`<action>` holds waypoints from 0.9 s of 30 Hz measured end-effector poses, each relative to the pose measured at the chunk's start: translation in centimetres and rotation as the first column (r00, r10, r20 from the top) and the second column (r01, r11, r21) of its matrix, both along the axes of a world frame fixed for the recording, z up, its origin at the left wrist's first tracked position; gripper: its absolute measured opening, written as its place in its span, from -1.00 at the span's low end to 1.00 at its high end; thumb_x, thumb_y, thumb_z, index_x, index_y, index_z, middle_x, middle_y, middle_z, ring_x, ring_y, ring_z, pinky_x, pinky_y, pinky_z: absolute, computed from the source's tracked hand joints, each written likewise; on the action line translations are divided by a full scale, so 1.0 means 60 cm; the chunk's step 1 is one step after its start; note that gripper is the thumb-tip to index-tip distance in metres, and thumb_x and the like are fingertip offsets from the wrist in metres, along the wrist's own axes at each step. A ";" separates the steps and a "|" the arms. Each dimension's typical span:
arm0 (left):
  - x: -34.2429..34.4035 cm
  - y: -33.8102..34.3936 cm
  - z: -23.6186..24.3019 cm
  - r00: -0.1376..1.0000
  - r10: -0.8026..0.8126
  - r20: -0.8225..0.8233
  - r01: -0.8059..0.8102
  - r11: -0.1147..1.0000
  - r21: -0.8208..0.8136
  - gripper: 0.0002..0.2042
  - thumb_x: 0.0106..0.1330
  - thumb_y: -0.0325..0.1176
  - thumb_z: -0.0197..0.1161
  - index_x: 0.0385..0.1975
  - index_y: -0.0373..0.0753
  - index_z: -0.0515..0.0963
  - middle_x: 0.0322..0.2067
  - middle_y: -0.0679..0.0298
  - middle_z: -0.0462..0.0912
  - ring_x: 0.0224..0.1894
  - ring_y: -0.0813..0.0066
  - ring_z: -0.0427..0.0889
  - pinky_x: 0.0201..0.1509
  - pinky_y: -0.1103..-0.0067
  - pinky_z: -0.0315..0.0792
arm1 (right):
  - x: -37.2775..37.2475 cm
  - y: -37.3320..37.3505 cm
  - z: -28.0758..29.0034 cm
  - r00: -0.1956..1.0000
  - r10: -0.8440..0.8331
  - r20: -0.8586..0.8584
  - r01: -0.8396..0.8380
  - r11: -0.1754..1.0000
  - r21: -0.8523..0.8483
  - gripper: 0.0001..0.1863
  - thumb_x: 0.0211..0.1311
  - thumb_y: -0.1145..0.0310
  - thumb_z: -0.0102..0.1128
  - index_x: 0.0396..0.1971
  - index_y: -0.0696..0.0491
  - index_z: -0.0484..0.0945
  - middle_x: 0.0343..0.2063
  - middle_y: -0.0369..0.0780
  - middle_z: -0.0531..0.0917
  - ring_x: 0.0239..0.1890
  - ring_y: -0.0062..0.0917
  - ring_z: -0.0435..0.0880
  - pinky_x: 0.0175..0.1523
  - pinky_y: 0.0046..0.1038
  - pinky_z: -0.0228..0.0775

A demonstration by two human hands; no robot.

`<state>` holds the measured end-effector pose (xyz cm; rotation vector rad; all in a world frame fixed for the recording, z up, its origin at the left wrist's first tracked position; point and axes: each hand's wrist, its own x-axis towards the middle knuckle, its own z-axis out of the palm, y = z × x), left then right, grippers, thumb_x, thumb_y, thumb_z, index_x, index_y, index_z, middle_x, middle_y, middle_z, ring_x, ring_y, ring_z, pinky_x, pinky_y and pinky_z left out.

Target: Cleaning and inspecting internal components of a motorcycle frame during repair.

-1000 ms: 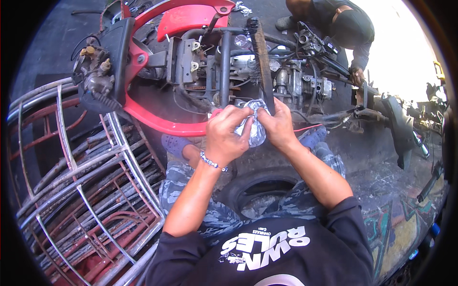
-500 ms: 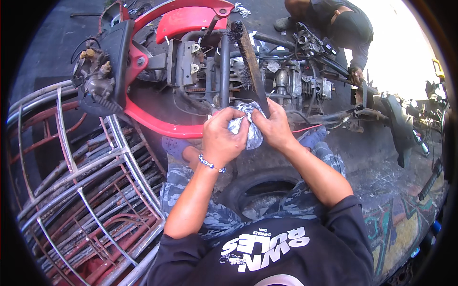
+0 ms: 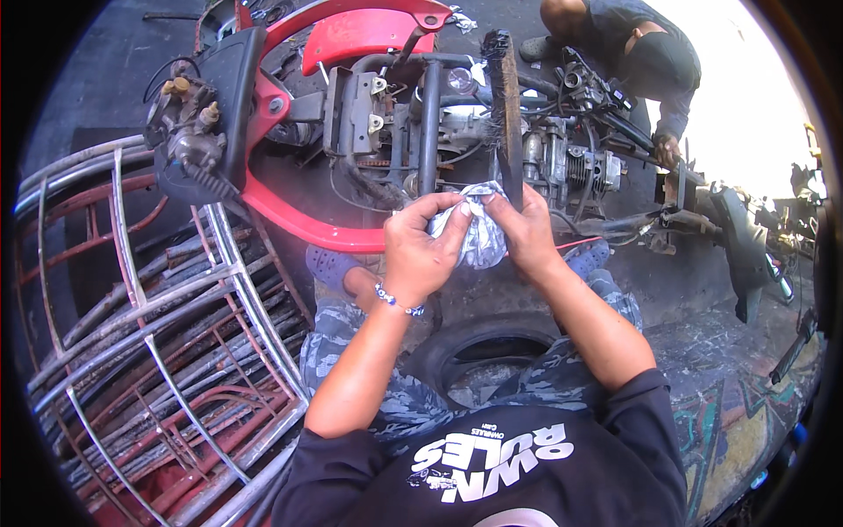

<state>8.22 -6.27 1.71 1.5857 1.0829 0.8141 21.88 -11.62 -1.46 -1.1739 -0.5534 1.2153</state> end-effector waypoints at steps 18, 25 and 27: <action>-0.009 0.006 0.006 0.940 -0.299 -0.164 0.336 0.895 0.295 -0.64 -0.10 -0.43 0.43 -0.27 -0.34 0.50 -0.25 0.09 0.56 -0.18 0.22 0.57 -0.09 0.48 0.43 | 0.010 0.005 -0.012 0.989 -0.137 -0.052 0.136 0.990 -0.026 -0.89 0.19 0.48 0.11 -0.31 0.17 0.52 -0.41 -0.33 0.61 -0.39 -0.76 0.50 -0.29 -0.63 0.36; -0.010 0.012 -0.014 0.998 -0.021 -0.064 0.029 0.991 0.128 -0.82 0.03 -0.45 0.35 -0.40 -0.40 0.58 -0.39 0.05 0.63 -0.33 0.23 0.65 -0.21 0.51 0.49 | 0.008 0.006 -0.003 0.999 -0.028 -0.047 0.024 0.997 -0.078 -0.75 0.17 0.34 0.20 -0.24 0.20 0.53 -0.37 -0.28 0.62 -0.35 -0.68 0.53 -0.19 -0.59 0.37; -0.011 0.014 -0.014 0.994 -0.012 -0.110 0.022 0.995 0.093 -0.82 0.02 -0.45 0.35 -0.42 -0.42 0.59 -0.38 0.04 0.64 -0.33 0.23 0.66 -0.21 0.51 0.49 | 0.010 0.003 0.004 1.000 0.000 -0.010 -0.001 0.998 -0.065 -0.68 0.14 0.28 0.25 -0.22 0.22 0.52 -0.36 -0.26 0.63 -0.34 -0.66 0.53 -0.18 -0.57 0.38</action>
